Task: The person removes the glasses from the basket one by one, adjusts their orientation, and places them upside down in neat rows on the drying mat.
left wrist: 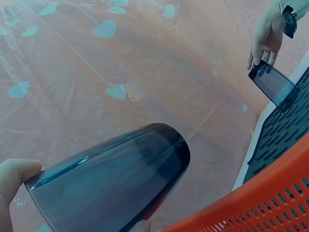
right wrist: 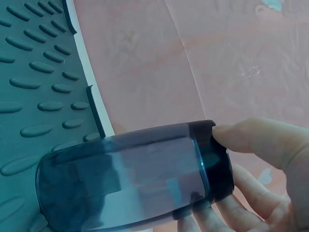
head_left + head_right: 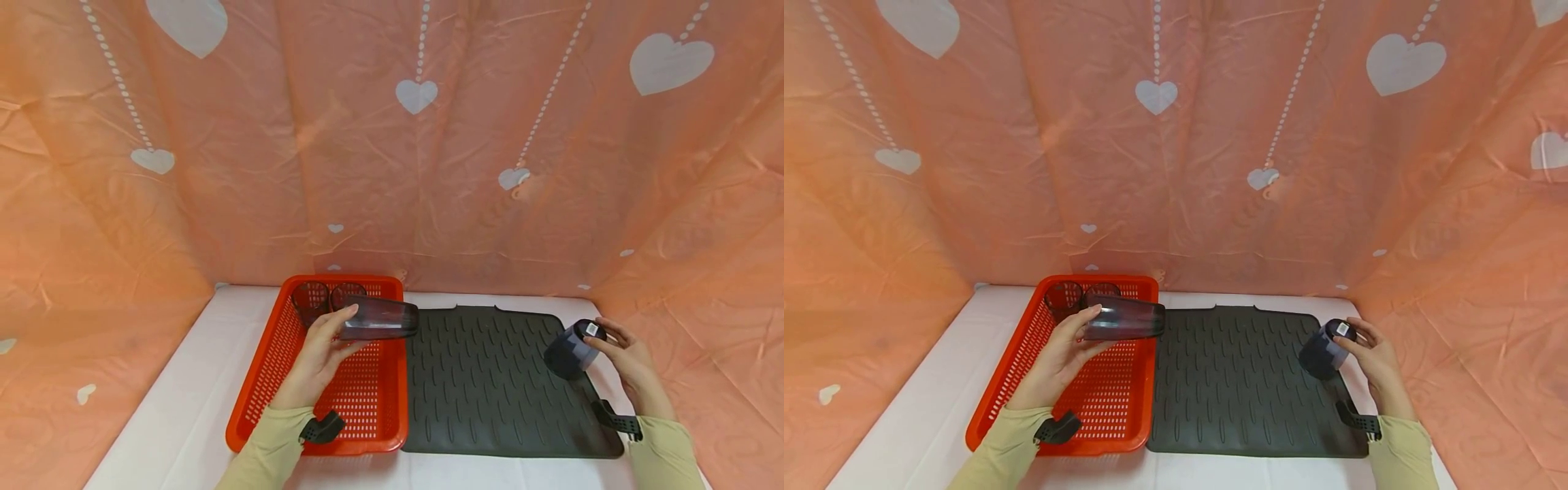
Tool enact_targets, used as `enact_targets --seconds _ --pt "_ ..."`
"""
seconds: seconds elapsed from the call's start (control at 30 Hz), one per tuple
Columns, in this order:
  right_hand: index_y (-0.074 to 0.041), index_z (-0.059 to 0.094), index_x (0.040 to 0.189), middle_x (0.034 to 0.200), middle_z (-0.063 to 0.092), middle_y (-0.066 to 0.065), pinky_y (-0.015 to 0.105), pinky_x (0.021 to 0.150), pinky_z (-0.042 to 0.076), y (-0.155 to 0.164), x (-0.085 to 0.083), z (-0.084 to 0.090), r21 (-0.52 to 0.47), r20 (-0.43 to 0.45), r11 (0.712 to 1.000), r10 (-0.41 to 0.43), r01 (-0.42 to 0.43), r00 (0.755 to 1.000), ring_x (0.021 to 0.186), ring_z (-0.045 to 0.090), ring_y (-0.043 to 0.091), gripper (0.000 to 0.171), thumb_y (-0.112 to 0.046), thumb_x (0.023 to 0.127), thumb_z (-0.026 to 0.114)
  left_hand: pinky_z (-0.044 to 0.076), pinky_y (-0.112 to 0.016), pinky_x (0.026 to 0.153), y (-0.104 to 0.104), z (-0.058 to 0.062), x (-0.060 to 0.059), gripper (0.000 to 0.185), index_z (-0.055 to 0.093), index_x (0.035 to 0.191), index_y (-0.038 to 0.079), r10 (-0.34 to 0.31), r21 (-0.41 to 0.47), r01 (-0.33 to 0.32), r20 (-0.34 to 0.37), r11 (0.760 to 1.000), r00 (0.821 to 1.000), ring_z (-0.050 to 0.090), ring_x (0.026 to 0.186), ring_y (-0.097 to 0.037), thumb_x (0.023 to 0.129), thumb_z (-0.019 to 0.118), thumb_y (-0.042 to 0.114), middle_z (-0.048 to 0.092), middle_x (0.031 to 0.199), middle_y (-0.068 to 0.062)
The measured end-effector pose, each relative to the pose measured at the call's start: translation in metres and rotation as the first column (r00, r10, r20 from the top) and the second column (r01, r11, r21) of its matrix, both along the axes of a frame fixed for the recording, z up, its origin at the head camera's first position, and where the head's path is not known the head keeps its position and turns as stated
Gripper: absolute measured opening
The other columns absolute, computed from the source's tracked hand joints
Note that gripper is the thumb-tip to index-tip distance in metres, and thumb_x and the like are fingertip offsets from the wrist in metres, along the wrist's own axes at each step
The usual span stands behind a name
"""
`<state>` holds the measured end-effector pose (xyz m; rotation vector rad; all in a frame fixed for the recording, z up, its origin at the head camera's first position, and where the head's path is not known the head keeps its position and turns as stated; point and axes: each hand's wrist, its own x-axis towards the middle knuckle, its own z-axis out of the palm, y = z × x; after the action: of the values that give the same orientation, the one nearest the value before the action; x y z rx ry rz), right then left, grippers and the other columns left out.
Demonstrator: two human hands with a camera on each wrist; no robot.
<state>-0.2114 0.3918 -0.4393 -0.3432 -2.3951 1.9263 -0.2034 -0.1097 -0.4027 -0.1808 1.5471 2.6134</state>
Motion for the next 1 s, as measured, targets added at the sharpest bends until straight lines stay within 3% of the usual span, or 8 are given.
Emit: enact_targets --seconds 0.23,0.33,0.43,0.57,0.67,0.8,0.9,1.0 --pt "-0.028 0.046 0.136 0.118 0.046 -0.020 0.050 0.113 0.015 -0.002 -0.001 0.003 0.025 -0.019 1.000 0.013 -0.012 1.000 0.104 0.043 -0.003 0.054 -0.025 0.088 0.071 0.050 -0.035 0.089 0.003 0.000 -0.002 0.048 0.042 0.118 0.000 -0.002 -0.016 0.002 0.004 1.000 1.000 0.054 0.100 -0.026 0.089 0.068 0.028 0.051 0.116 -0.017" --pt "-0.027 0.049 0.134 0.114 0.048 -0.023 0.032 0.111 0.025 -0.002 0.000 0.003 0.018 -0.054 1.000 0.016 -0.015 0.998 0.102 0.044 -0.006 0.051 -0.023 0.088 0.072 0.051 -0.035 0.089 0.005 -0.001 -0.003 0.047 0.043 0.117 0.000 0.000 -0.017 0.001 0.005 1.000 1.000 0.055 0.099 -0.025 0.089 0.068 0.028 0.052 0.114 -0.015" --pt "-0.027 0.053 0.130 0.111 0.051 -0.025 0.013 0.092 0.036 -0.002 0.001 0.002 -0.005 -0.101 1.000 0.020 -0.021 0.995 0.102 0.046 -0.006 0.047 -0.018 0.087 0.072 0.051 -0.034 0.088 0.007 -0.002 -0.004 0.046 0.046 0.116 0.000 0.009 -0.013 -0.009 0.006 1.000 1.000 0.057 0.096 -0.024 0.088 0.069 0.027 0.055 0.110 -0.014" --pt "-0.029 0.055 0.125 0.109 0.053 -0.026 0.008 0.074 0.036 -0.003 0.001 0.001 -0.014 -0.150 0.999 0.033 -0.035 0.988 0.101 0.046 -0.005 0.044 -0.012 0.088 0.071 0.052 -0.034 0.086 0.010 -0.003 -0.004 0.046 0.046 0.115 0.000 0.017 -0.011 -0.017 0.005 1.000 1.000 0.059 0.092 -0.023 0.087 0.071 0.026 0.058 0.106 -0.013" --pt "-0.031 0.055 0.123 0.109 0.054 -0.027 0.007 0.081 0.038 -0.003 0.001 0.001 -0.005 -0.167 1.000 0.026 -0.027 0.986 0.123 0.044 0.005 0.043 -0.010 0.088 0.070 0.051 -0.034 0.086 0.012 -0.002 -0.005 0.047 0.045 0.115 0.000 0.016 -0.010 -0.016 0.008 1.000 1.000 0.058 0.093 -0.023 0.086 0.072 0.027 0.057 0.107 -0.013" --pt "-0.028 0.056 0.120 0.107 0.058 -0.026 0.005 0.085 0.038 -0.004 0.001 0.003 -0.065 -0.250 0.997 0.021 -0.038 0.968 0.127 0.040 0.004 0.041 -0.003 0.089 0.067 0.051 -0.035 0.086 0.016 0.000 -0.006 0.046 0.045 0.115 0.001 0.025 0.010 -0.025 0.008 1.000 1.000 0.057 0.093 -0.023 0.087 0.071 0.025 0.056 0.107 -0.013" --pt "-0.023 0.057 0.119 0.105 0.060 -0.023 0.005 0.079 0.040 -0.005 -0.002 0.006 -0.126 -0.329 0.990 0.025 -0.070 0.944 0.105 0.050 -0.007 0.041 0.003 0.089 0.064 0.051 -0.035 0.085 0.019 0.002 -0.007 0.045 0.045 0.115 0.001 0.032 0.022 -0.032 0.010 0.999 0.999 0.056 0.092 -0.023 0.087 0.071 0.024 0.056 0.106 -0.013" --pt "-0.016 0.057 0.121 0.105 0.062 -0.020 0.005 0.080 0.041 -0.010 -0.005 0.010 -0.175 -0.372 0.981 0.009 -0.080 0.928 0.100 0.054 -0.007 0.041 0.008 0.088 0.063 0.051 -0.035 0.086 0.020 0.003 -0.008 0.046 0.045 0.116 0.002 0.031 0.026 -0.032 0.018 0.999 0.999 0.056 0.093 -0.023 0.086 0.071 0.024 0.055 0.107 -0.013"
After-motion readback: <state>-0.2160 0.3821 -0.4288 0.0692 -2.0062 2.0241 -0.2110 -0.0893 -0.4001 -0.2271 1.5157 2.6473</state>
